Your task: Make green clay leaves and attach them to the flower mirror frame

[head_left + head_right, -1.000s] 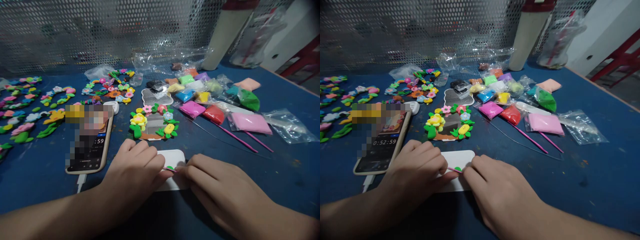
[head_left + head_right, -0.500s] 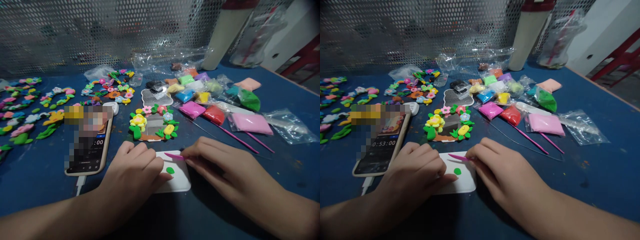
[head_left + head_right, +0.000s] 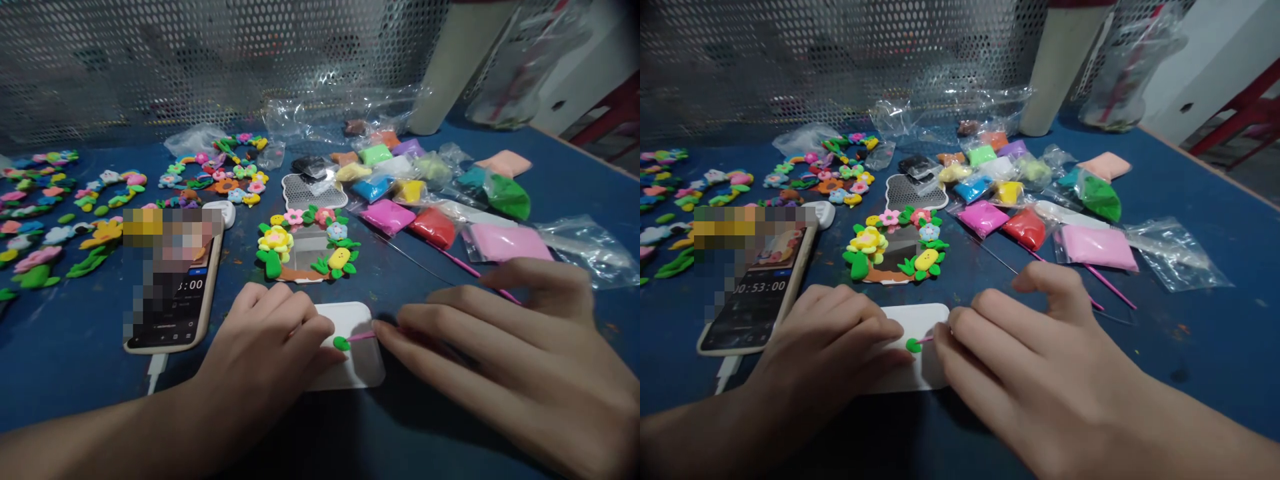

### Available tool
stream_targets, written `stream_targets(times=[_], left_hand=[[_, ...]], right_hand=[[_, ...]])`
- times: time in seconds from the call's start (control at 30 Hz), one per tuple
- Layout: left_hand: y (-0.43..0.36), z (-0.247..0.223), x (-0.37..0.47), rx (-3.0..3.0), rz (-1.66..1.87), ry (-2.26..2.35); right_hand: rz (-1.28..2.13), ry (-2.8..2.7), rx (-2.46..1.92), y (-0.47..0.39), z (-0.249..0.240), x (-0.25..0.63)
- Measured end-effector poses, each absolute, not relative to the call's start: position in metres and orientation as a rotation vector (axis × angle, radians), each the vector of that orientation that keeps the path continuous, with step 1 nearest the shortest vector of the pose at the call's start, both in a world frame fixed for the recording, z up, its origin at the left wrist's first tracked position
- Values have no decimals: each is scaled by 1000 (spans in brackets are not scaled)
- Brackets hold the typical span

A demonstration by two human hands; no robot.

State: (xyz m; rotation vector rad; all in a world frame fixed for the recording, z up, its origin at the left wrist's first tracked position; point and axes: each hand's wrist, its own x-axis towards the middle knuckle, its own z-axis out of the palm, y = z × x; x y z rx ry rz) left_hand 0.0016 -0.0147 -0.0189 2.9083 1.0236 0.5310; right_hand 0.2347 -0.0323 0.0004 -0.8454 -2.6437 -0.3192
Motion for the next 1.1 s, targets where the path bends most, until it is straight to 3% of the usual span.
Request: stream_targets(times=[0.73,1.1], left_hand=[[-16,-24,2,2886,507,1048],[-18,-25,2,2823,606,1078]], right_hand=[[-495,-2617,-820,-43,-2,239],[-400,-2631,-810,-43,-4,236]])
